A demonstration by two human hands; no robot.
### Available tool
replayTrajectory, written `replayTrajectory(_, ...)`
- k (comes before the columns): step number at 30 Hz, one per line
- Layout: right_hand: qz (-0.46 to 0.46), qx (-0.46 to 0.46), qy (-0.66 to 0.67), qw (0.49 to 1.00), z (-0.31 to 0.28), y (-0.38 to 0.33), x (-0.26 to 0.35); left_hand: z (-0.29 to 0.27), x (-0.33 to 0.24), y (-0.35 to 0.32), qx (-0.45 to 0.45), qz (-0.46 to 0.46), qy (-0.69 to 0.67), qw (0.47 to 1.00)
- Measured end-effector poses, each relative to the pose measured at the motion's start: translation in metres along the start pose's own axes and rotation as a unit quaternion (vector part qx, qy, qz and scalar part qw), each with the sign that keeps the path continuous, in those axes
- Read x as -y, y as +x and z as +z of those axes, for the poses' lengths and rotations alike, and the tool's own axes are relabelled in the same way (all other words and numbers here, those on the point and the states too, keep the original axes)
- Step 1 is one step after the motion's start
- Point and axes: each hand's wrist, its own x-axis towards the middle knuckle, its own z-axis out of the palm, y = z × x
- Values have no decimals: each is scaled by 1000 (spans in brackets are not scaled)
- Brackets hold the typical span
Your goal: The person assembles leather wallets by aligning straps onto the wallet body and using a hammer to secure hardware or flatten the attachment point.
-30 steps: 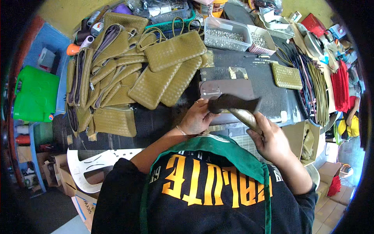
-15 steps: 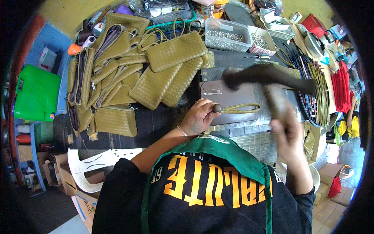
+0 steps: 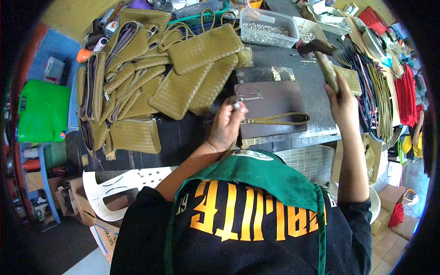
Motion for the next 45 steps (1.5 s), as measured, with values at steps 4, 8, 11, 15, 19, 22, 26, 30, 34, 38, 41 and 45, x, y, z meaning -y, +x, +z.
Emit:
replayTrajectory(4, -14, 25, -190, 981, 52, 9, -69, -8, 11, 1, -31, 3, 147, 989)
replayTrajectory(8, -19, 21, -283, 959, 89, 10, -95, -16, 2, 0, 71, -18, 268, 961)
replayTrajectory(11, 1, 52, -272, 961, 98, 17, -101, -20, -1, -2, 96, -50, 246, 963)
replayTrajectory(15, 2, 70, -284, 956, 105, 14, -104, -21, -4, -2, 98, -67, 208, 971)
replayTrajectory(19, 43, 74, -239, 967, 111, 7, -100, -18, -15, -6, 59, -59, 176, 981)
replayTrajectory(22, 81, 45, -225, 970, 113, 12, -95, -18, -25, -10, 39, -34, 144, 988)
replayTrajectory(26, 116, 60, -243, 961, 114, 21, -99, -19, -29, -16, -15, -40, 29, 999)
replayTrajectory(30, 98, 32, -250, 963, 104, 23, -106, -17, -38, -21, -39, -36, -50, 997)
replayTrajectory(34, -11, -82, -11, 996, 82, 7, -33, -18, -50, -28, -78, -34, -102, 991)
replayTrajectory(38, 126, 254, 447, 848, 59, -58, 85, -17, -58, -32, -80, -40, -165, 982)
replayTrajectory(41, 236, 309, 643, 660, 72, -58, 100, -11, -63, -29, -36, -98, -169, 980)
replayTrajectory(45, 263, 285, 692, 609, 85, -51, 98, -11, -58, -27, -32, -130, -214, 968)
